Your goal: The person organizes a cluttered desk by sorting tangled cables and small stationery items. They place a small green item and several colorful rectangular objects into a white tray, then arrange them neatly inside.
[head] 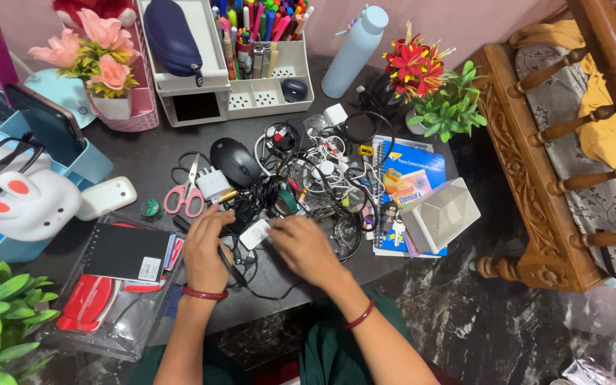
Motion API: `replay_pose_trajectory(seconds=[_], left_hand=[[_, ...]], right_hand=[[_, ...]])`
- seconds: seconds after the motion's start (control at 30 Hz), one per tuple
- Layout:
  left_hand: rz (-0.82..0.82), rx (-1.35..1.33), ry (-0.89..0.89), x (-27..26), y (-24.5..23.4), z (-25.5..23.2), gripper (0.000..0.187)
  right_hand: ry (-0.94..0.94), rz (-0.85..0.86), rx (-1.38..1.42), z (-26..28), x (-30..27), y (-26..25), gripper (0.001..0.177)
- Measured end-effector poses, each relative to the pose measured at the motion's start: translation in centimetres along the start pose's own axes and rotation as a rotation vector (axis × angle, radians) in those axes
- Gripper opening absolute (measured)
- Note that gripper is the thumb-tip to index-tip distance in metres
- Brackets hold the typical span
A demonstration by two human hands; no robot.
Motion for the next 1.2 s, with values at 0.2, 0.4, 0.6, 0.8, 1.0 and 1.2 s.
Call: replay_pose_trajectory(seconds=[0.2,0.4,0.6,0.8,1.0,1.2], left_hand=[[0.057,0.023,0.042,-0.5,0.1,0.6,0.027],[0.033,0.033,0.047,-0.3,-0.3,0.1,0.034],[0.044,-0.083,-0.176,-0.2,0.0,1.1,0.045],[0.077,-0.343,-0.171,-1.1,2.2,0.2,0.051],[0.164,-0.547,-0.504,-2.8,4.5,3.7,0.044],[-0.085,-0.778,-0.694,-3.1,2.5,7.4,0.036]], right_hand=[[0.056,0.119,-0.179,0.3,-0.1,4.5,0.042],[0.175,0.226,-0.145,-1.0,0.6,5.1,0.037],[0.418,-0.057,0.174,-4.1,0.0,1.5,0.041],[0.845,0.048,1.169,-7.2,-3.9,6.9,0.039],[0.653,-0.083,1.032,-6.1,-2.8,6.4,0.049],[0.676,-0.152,1.209,-5.5,-1.7,6.8,0.053]])
Point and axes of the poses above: each hand's wrist, its own x-axis towards the middle knuckle, its own y-axis out of the palm, z = x × y, the point moved 9 cm from there along x, towards the middle knuckle, and after that the axes turned 6 degrees about -z, right-handed, at the moved point
